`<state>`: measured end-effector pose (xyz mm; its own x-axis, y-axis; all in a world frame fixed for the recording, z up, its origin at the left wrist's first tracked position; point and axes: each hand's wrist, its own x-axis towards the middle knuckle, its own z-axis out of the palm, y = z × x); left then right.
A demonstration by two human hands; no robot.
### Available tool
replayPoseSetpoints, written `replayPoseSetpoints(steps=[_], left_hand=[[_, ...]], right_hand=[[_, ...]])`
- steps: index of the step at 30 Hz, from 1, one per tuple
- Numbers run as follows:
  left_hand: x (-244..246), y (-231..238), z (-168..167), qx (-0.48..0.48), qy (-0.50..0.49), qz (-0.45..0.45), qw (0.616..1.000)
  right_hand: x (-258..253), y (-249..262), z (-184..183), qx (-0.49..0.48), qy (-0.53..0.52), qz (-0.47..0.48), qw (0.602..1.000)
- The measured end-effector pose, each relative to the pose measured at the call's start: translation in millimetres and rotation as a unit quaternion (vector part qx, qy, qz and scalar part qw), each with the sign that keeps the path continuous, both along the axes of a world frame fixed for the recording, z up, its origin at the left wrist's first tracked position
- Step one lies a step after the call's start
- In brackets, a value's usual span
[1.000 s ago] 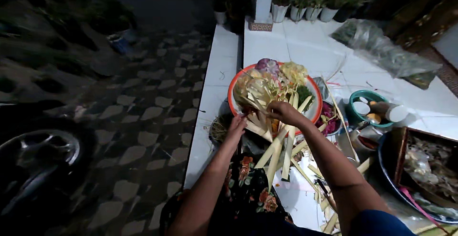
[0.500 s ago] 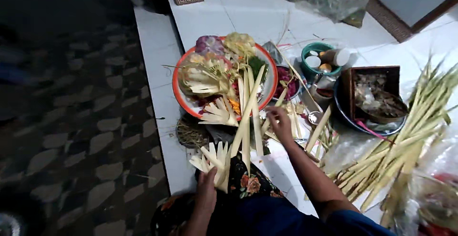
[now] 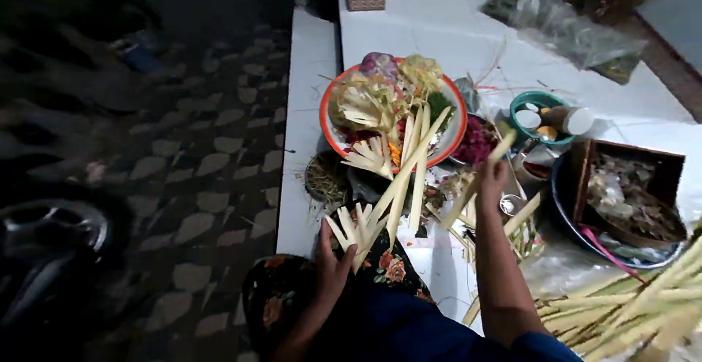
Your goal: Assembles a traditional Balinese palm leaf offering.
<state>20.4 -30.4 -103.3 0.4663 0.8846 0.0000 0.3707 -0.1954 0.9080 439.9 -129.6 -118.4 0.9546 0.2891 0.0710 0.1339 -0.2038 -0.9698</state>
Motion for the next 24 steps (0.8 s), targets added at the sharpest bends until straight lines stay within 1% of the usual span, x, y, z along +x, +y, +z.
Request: replayPoseSetpoints(steps=[2, 4, 6, 8, 9, 11, 13, 14, 18, 20, 22, 24], left_hand=[[-7, 7, 11, 0.032, 0.013, 0.012, 0.999], [-4, 17, 38, 0.045, -0.004, 0.014, 0.999], [5, 26, 73, 0.031, -0.067, -0.012, 0.997], [16, 32, 111, -0.013, -0.159, -0.038, 0.986], [21, 34, 127, -0.038, -0.212, -0.041, 0.976], [23, 35, 150, -0.095, -0.295, -0.033, 0.95], [18, 35, 162, -0.13, -0.33, -0.005, 0.935], [12, 35, 162, -0.137, -0.336, 0.009, 0.932], [-12, 31, 147, -0.144, -0.341, 0.05, 0.928], [-27, 31, 147, -0.145, -0.33, 0.059, 0.931], [-52, 41, 157, -0.11, -0.304, 0.053, 0.945], [-81, 56, 176, -0.056, -0.253, 0.044, 0.965]], right_hand=[[-18, -9, 48, 0.027, -0.107, 0.033, 0.993], [-50, -9, 89, 0.05, -0.214, 0.104, 0.97], [-93, -4, 119, 0.019, -0.312, 0.215, 0.925], [-142, 11, 136, -0.031, -0.391, 0.321, 0.862], [-166, 21, 138, -0.04, -0.417, 0.359, 0.834], [-205, 40, 133, -0.035, -0.443, 0.403, 0.8], [-232, 56, 125, -0.012, -0.451, 0.423, 0.786], [-242, 61, 121, -0.003, -0.449, 0.432, 0.782], [-261, 70, 109, -0.008, -0.418, 0.473, 0.776], [-259, 63, 105, -0.048, -0.404, 0.49, 0.771], [-251, 50, 97, -0.102, -0.39, 0.507, 0.762], [-245, 35, 82, -0.159, -0.385, 0.527, 0.741]])
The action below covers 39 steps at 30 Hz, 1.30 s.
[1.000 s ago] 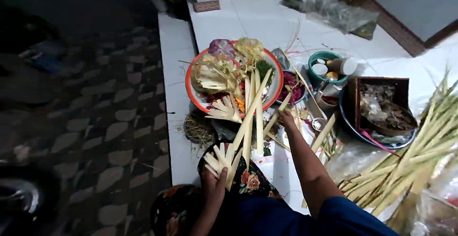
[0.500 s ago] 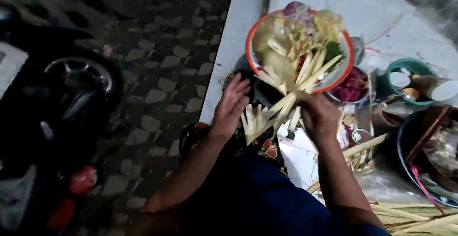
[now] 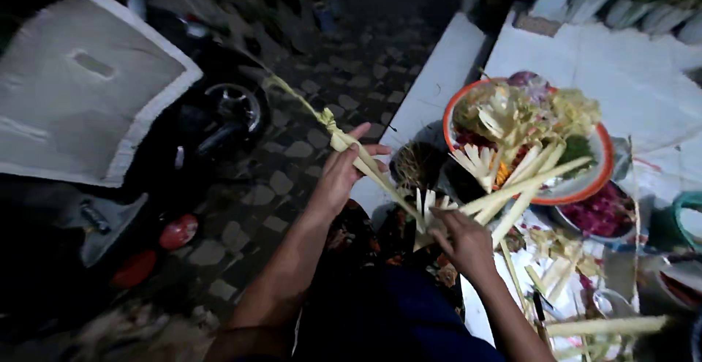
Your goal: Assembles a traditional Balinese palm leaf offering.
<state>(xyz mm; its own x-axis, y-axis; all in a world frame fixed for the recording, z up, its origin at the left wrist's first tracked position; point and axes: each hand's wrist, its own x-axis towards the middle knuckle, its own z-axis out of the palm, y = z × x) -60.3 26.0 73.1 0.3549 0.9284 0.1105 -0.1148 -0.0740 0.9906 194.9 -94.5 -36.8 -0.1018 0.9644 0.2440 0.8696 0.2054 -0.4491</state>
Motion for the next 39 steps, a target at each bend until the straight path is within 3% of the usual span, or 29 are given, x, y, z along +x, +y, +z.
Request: replayPoseSetpoints(steps=[3, 6, 12, 16, 18, 21, 27, 32, 39], left_hand=[[-27, 11, 25, 0.03, 0.128, -0.004, 0.991], [-22, 18, 16, 0.03, 0.259, 0.018, 0.965], [17, 16, -80, -0.061, 0.273, -0.028, 0.96], [21, -18, -143, -0.114, 0.376, -0.141, 0.909], [14, -24, -156, -0.14, 0.384, -0.148, 0.901], [17, -17, -128, -0.152, 0.36, -0.122, 0.912], [53, 4, -70, -0.062, 0.366, -0.135, 0.919], [69, 11, -72, 0.012, 0.413, -0.166, 0.895], [76, -1, -79, -0.087, 0.362, -0.192, 0.908]], right_hand=[[-5, -23, -31, -0.076, -0.026, 0.008, 0.997], [-13, -31, -47, -0.037, -0.044, -0.015, 0.998], [-16, -21, -28, -0.073, -0.078, -0.026, 0.994], [-17, -26, -38, -0.046, -0.077, -0.034, 0.995], [-13, -26, -31, -0.025, -0.07, -0.044, 0.996], [-9, -12, -10, 0.045, -0.051, -0.04, 0.997], [-16, 29, 11, 0.115, -0.074, 0.007, 0.991], [-15, 41, 10, 0.109, -0.084, -0.018, 0.99], [-13, 43, 1, 0.094, -0.066, -0.087, 0.99]])
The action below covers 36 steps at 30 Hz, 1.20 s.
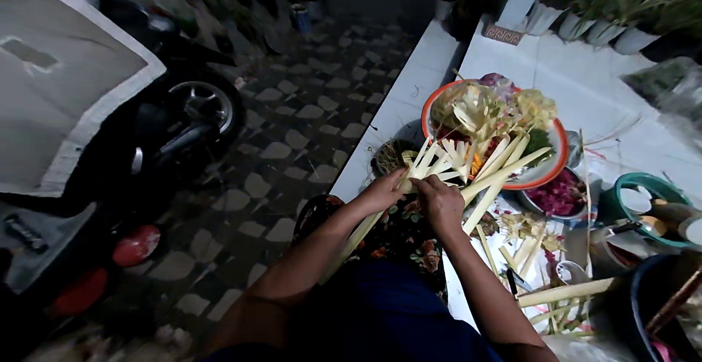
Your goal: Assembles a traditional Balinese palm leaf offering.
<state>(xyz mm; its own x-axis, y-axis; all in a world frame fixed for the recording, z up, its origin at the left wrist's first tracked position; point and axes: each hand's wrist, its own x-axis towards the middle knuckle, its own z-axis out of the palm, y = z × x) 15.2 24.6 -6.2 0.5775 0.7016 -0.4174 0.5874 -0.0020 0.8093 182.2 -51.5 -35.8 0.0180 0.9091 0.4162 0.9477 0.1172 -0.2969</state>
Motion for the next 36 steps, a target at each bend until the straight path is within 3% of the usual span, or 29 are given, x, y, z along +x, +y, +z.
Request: replayPoseSetpoints(steps=[20, 27, 31, 33, 36], left_hand=[[1, -3, -20, 0.024, -0.021, 0.007, 0.999], [-18, -1, -13, 0.033, -0.037, -0.021, 0.999], [-26, 2, 3, -0.01, -0.065, -0.046, 0.997], [-39, 10, 2, -0.028, -0.105, -0.045, 0.993], [-52, 20, 4, -0.066, -0.133, -0.033, 0.988]], right_hand=[[-10, -6, -17, 0.015, 0.031, 0.012, 0.999], [23, -22, 3, 0.07, 0.066, 0.001, 0.995], [87, -57, -7, 0.054, 0.08, -0.094, 0.991], [133, -91, -19, -0.025, 0.106, -0.187, 0.976], [194, -159, -54, -0.18, 0.124, -0.333, 0.917]])
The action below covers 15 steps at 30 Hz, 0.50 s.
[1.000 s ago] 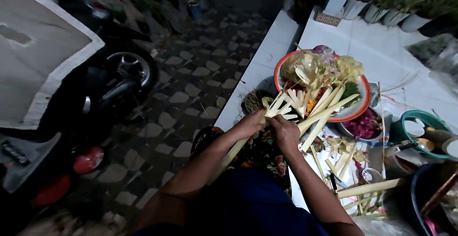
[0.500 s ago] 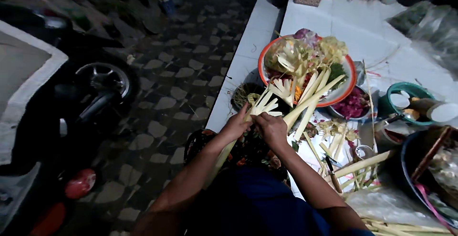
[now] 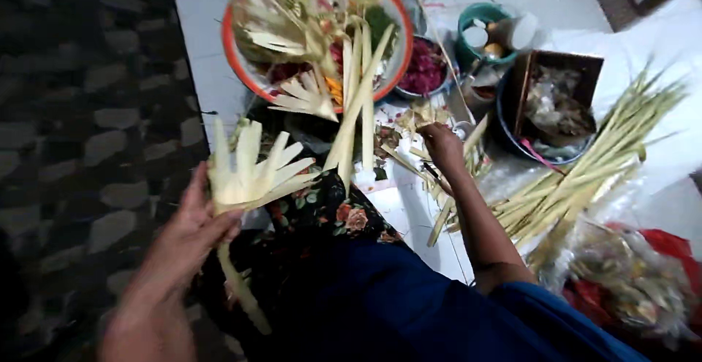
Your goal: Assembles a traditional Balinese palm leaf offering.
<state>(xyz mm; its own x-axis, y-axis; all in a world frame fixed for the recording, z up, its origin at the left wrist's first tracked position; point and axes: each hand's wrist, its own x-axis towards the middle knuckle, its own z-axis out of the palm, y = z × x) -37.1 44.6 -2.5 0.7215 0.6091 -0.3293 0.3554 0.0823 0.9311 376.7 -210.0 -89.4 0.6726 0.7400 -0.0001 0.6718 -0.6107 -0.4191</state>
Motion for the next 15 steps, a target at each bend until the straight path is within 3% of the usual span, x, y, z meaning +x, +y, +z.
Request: replayPoseSetpoints(steps=[3, 7, 11, 15], left_hand=[[2, 5, 7, -0.017, 0.009, -0.001, 1.0], [14, 6, 7, -0.041, -0.012, -0.019, 0.999], [17, 8, 1, -0.047, -0.018, -0.046, 0.998], [15, 11, -2, -0.06, -0.024, -0.064, 0.996]], right_hand=[[22, -61, -43, -0.104, 0.055, -0.061, 0.991], [8, -97, -96, -0.234, 0.137, -0.099, 0.957], [-12, -104, -118, -0.225, 0.084, -0.13, 0.962], [-14, -109, -123, -0.16, 0.034, -0.054, 0.985]])
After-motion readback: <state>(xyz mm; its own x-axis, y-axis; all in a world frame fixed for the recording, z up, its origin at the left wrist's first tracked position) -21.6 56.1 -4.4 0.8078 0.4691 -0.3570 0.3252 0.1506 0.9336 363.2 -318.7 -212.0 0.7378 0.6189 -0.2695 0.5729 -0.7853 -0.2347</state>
